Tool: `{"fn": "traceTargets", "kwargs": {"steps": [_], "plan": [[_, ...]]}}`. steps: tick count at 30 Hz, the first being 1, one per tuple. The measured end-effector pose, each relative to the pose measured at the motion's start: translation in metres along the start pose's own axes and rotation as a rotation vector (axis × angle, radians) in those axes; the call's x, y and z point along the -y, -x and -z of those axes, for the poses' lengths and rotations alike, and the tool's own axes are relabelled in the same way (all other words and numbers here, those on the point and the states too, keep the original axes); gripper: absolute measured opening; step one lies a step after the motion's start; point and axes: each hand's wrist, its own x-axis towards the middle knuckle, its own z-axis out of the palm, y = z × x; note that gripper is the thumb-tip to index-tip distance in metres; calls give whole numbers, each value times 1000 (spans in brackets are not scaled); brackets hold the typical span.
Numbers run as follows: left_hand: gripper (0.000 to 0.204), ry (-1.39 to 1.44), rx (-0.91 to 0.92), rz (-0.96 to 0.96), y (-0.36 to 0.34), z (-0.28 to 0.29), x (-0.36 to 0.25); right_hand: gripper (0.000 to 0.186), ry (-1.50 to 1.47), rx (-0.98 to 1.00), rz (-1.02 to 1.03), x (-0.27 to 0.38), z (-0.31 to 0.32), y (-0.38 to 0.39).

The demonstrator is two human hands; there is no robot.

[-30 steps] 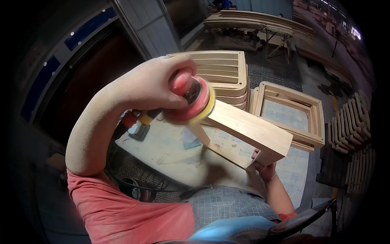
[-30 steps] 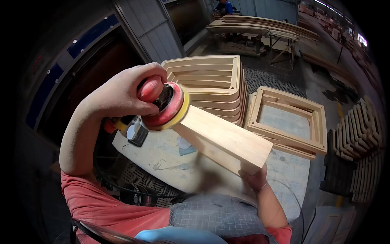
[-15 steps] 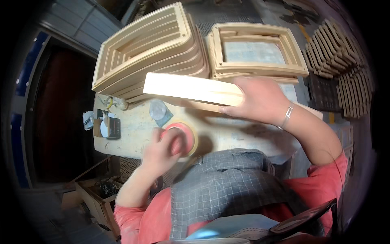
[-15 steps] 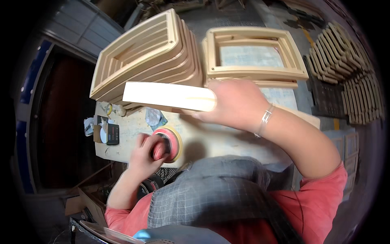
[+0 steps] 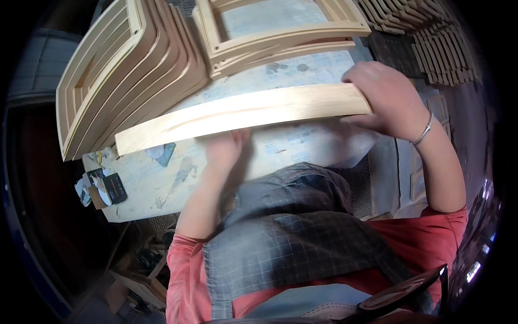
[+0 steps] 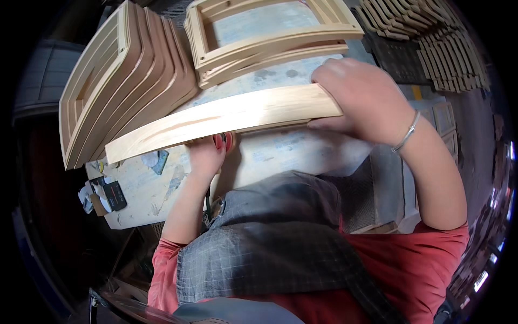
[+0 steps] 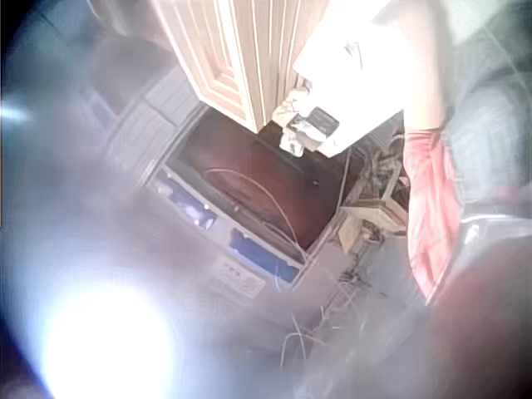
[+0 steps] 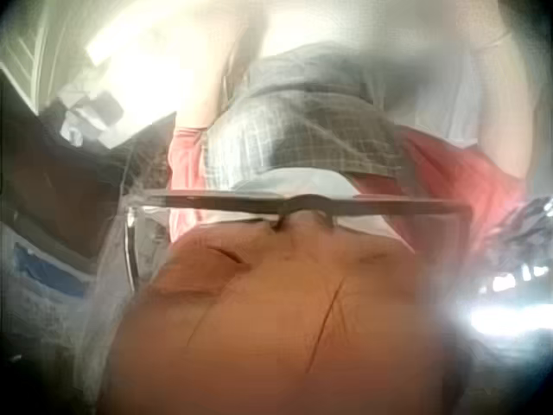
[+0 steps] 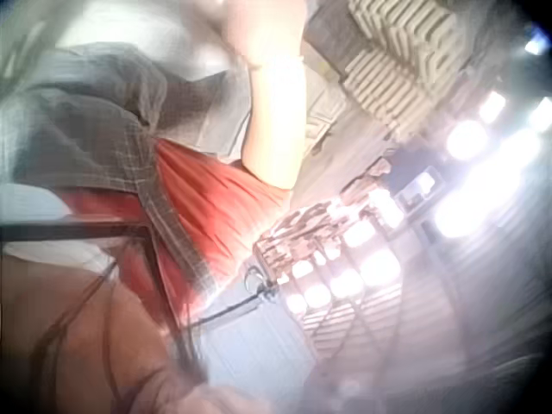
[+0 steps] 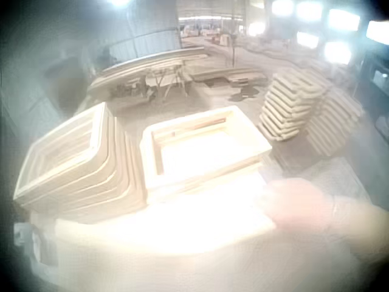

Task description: The person applies glue to the edges of a wooden frame piece, then uses a handheld power sander to smooth the surfaces. They wipe the sanded wood with a cloth and place the finished piece onto a stack of similar frames.

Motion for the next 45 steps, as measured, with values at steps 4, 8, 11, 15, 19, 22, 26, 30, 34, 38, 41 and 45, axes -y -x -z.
{"fn": "traceTargets", "kwargs": {"steps": [4,8,11,15,19,22,26,30,34,38,41,45], "plan": [[35,30,37,-189,-20,3,-71,46,-73,3,-121,-21,-11,19],[31,311,-78,-440,-32,-26,-124,45,-204,-192,39,-34,-24,25],[34,321,107,-422,-45,-30,-150,42,-340,-97,114,-47,-23,29],[37,565,41,-526,-57,-38,-183,53,-309,-313,136,-54,-40,26],[36,627,43,-598,-67,-45,-205,49,-318,-282,110,-53,-41,30],[35,626,50,-609,-70,-50,-213,55,-313,-248,110,-52,-36,30],[34,627,54,-612,-65,-59,-216,62,-300,-326,156,-54,-40,31],[33,611,61,-606,-58,-64,-211,65,-291,-286,140,-50,-39,31],[33,599,81,-594,-52,-63,-201,49,-333,-274,81,-48,-38,26],[32,606,100,-547,-47,-60,-179,46,-339,-246,85,-51,-39,25],[31,625,110,-459,-43,-49,-142,47,-325,-238,71,-50,-37,25],[30,697,121,-211,-44,-33,-74,44,-319,-248,61,-50,-38,18]]}}
